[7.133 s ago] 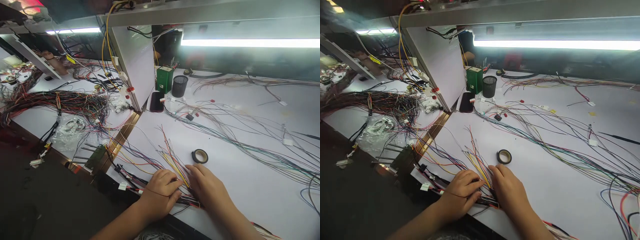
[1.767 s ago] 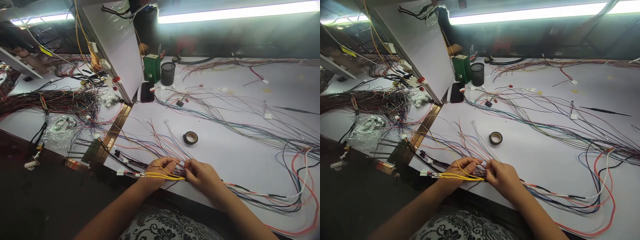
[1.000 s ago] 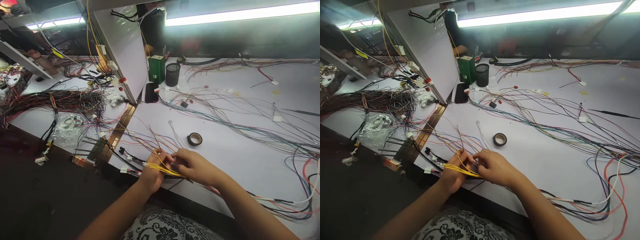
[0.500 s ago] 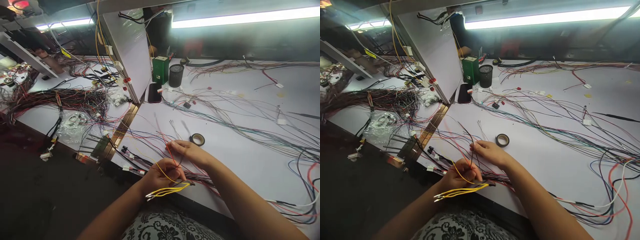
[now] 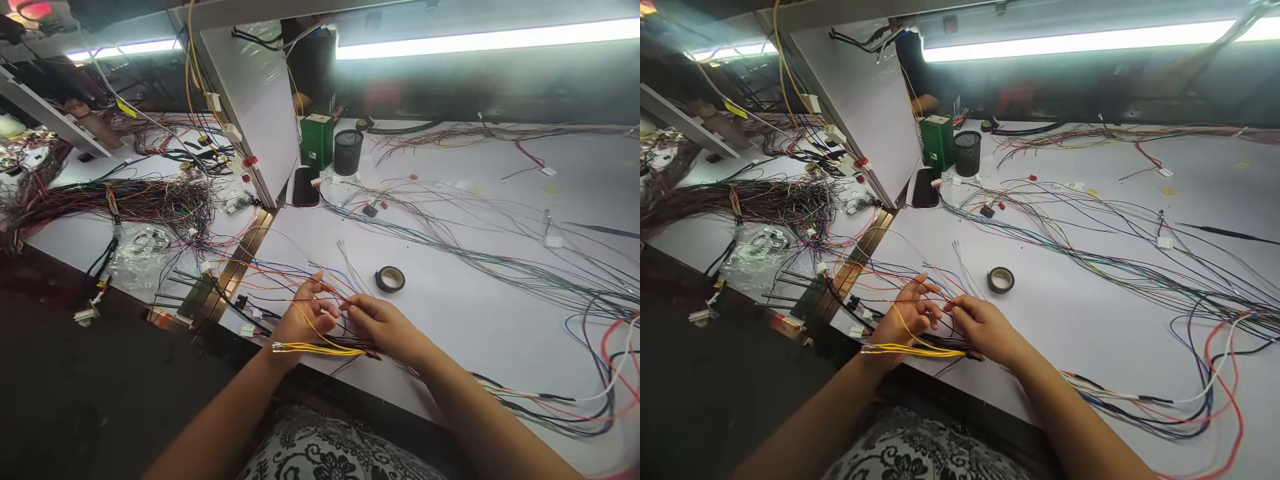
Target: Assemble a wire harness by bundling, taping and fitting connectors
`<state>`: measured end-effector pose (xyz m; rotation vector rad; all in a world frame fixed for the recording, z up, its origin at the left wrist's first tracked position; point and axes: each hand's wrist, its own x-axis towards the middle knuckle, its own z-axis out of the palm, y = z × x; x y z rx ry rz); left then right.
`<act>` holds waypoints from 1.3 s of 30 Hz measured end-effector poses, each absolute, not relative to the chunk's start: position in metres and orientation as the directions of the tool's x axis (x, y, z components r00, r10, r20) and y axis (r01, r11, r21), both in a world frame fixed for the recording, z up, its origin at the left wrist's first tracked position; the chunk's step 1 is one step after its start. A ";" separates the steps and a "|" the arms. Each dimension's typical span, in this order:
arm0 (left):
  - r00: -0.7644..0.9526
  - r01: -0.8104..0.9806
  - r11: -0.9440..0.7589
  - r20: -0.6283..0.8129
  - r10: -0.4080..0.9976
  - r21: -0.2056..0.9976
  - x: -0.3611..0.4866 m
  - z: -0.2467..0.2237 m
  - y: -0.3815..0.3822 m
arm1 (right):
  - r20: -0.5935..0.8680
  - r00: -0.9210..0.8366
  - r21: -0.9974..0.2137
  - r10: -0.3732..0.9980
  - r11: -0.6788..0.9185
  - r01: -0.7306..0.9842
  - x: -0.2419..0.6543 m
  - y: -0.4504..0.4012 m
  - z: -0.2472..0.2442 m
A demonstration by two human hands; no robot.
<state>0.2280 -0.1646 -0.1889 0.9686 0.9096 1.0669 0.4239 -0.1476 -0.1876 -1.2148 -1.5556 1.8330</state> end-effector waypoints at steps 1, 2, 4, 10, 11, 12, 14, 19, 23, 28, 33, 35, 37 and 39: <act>0.203 -0.116 0.114 -0.089 0.975 0.987 0.223 -0.189 -0.162 | -0.312 -0.468 -0.950 0.827 -0.280 0.138 0.424 -0.151 -0.192; 0.188 0.058 0.022 -0.033 0.982 0.998 0.217 -0.190 -0.160 | -0.281 -0.421 -0.958 0.863 -0.277 0.071 0.424 -0.155 -0.196; 0.225 0.344 -0.173 0.098 0.969 0.923 0.209 -0.189 -0.155 | -0.215 -0.337 -0.967 0.917 -0.248 -0.058 0.424 -0.162 -0.205; 0.559 0.643 -0.520 0.120 0.820 0.562 0.213 -0.193 -0.140 | -0.232 -0.283 -0.873 0.931 -0.327 -0.361 0.422 -0.175 -0.225; 0.604 0.652 -0.553 0.085 0.792 0.519 0.215 -0.195 -0.138 | -0.257 -0.293 -0.862 0.921 -0.356 -0.362 0.421 -0.175 -0.227; 0.634 0.661 -0.573 0.048 0.772 0.484 0.216 -0.196 -0.136 | -0.282 -0.301 -0.855 0.911 -0.381 -0.353 0.421 -0.174 -0.228; 0.653 0.690 -0.585 -0.016 0.757 0.427 0.216 -0.197 -0.133 | -0.315 -0.299 -0.846 0.900 -0.410 -0.341 0.421 -0.173 -0.228; 0.515 0.825 -0.497 0.003 0.857 0.271 0.200 -0.201 -0.121 | -0.304 -0.307 -0.845 0.902 -0.404 -0.349 0.423 -0.172 -0.226; 0.443 0.867 -0.447 0.070 0.894 0.221 0.180 -0.209 -0.093 | -0.313 -0.409 -0.832 0.857 -0.455 -0.318 0.423 -0.174 -0.229; 0.420 0.888 -0.420 0.042 0.907 0.188 0.159 -0.213 -0.069 | -0.240 -0.328 -0.864 0.914 -0.355 -0.357 0.421 -0.176 -0.234; 0.439 0.868 -0.452 0.111 0.892 0.205 0.134 -0.211 -0.080 | -0.195 -0.323 -0.854 0.926 -0.322 -0.408 0.419 -0.176 -0.236; 0.454 0.868 -0.462 0.083 0.887 0.183 0.126 -0.212 -0.086 | -0.188 -0.324 -0.840 0.927 -0.323 -0.437 0.418 -0.175 -0.236; 0.455 0.878 -0.459 0.067 0.888 0.133 0.121 -0.212 -0.090 | -0.186 -0.302 -0.842 0.935 -0.309 -0.441 0.417 -0.174 -0.235; 0.447 0.885 -0.453 0.071 0.892 0.110 0.122 -0.209 -0.093 | -0.188 -0.263 -0.865 0.946 -0.286 -0.411 0.417 -0.173 -0.234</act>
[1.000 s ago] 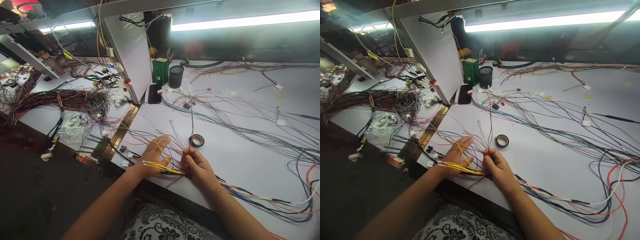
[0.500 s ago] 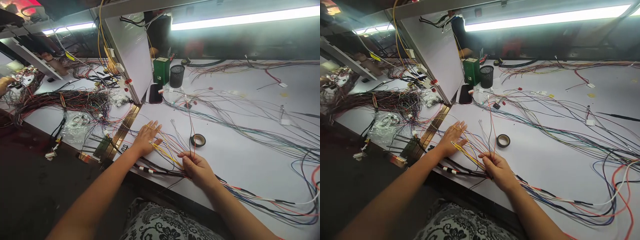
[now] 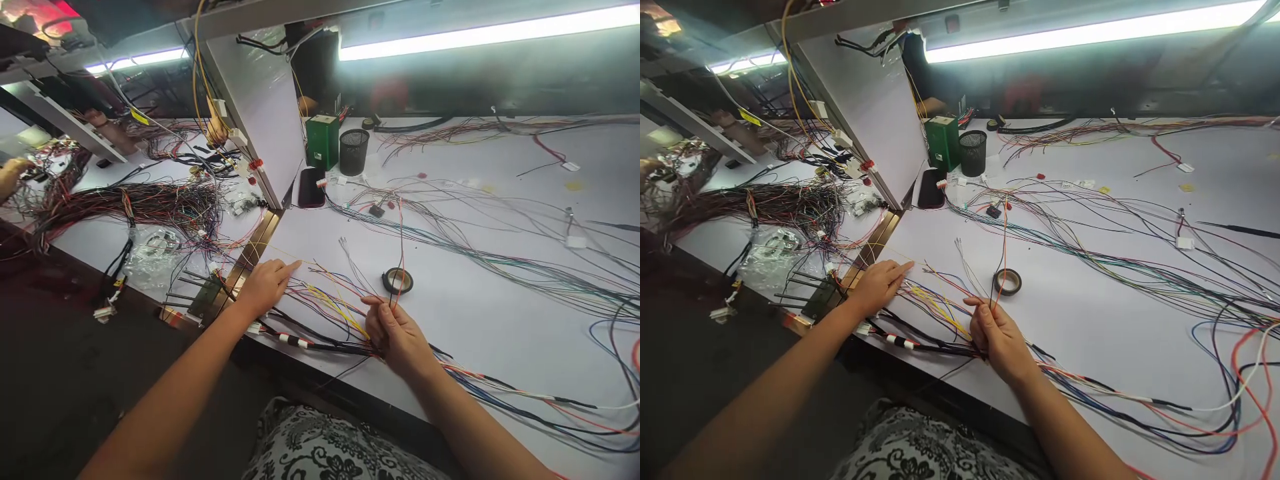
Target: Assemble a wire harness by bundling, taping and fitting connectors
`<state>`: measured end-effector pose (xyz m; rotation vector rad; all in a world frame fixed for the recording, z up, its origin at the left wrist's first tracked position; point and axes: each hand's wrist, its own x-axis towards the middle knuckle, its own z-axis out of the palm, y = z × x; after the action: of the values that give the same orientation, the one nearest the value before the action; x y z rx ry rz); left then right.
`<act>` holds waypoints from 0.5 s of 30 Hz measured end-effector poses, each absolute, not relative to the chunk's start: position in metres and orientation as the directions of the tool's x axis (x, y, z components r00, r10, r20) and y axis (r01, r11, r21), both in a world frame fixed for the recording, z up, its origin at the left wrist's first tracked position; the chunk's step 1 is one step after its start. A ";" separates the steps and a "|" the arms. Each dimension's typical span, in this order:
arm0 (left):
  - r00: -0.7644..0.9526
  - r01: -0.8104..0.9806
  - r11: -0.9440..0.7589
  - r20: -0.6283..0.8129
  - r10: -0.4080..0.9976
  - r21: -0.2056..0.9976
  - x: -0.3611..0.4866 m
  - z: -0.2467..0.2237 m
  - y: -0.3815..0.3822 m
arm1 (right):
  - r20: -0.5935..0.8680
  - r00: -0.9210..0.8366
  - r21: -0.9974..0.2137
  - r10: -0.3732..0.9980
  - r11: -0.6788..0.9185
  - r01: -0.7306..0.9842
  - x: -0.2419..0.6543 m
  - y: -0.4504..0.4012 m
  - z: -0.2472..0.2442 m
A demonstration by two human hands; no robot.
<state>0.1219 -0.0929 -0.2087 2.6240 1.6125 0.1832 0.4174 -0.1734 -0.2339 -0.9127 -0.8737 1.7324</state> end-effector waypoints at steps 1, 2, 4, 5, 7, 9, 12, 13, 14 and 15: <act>0.440 0.887 -0.447 0.083 0.894 0.115 0.125 -0.205 -0.095 | -0.190 -0.246 -0.879 0.950 -0.276 -0.389 0.417 -0.173 -0.233; 0.432 0.887 -0.442 0.099 0.897 0.135 0.131 -0.201 -0.097 | -0.191 -0.235 -0.889 0.953 -0.269 -0.370 0.417 -0.173 -0.232; 0.422 0.871 -0.436 0.111 0.900 0.228 0.146 -0.190 -0.105 | -0.185 -0.234 -0.897 0.955 -0.261 -0.357 0.417 -0.172 -0.230; 0.415 0.850 -0.427 0.105 0.904 0.309 0.156 -0.185 -0.110 | -0.183 -0.238 -0.895 0.954 -0.262 -0.361 0.417 -0.172 -0.229; 0.384 0.766 -0.344 0.043 0.922 0.543 0.179 -0.175 -0.125 | -0.186 -0.234 -0.892 0.954 -0.264 -0.367 0.417 -0.172 -0.227; 0.340 0.569 -0.103 -0.119 0.933 0.816 0.203 -0.169 -0.141 | -0.203 -0.232 -0.886 0.951 -0.279 -0.371 0.417 -0.171 -0.226; 0.376 0.075 0.416 -0.412 0.830 0.906 0.230 -0.167 -0.161 | -0.227 -0.237 -0.853 0.945 -0.310 -0.419 0.419 -0.170 -0.224; 0.394 -0.069 0.511 -0.447 0.803 0.857 0.236 -0.167 -0.166 | -0.229 -0.235 -0.837 0.945 -0.314 -0.448 0.419 -0.169 -0.224; 0.402 -0.184 0.558 -0.456 0.794 0.809 0.240 -0.167 -0.169 | -0.227 -0.232 -0.821 0.946 -0.314 -0.477 0.420 -0.168 -0.223; 0.394 -0.270 0.574 -0.456 0.798 0.773 0.243 -0.168 -0.172 | -0.224 -0.234 -0.807 0.946 -0.315 -0.500 0.420 -0.167 -0.222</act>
<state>0.2431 -0.1717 -0.1679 0.6652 0.9301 0.7442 0.4205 -0.1670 -0.2222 -0.8835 -0.7385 1.7507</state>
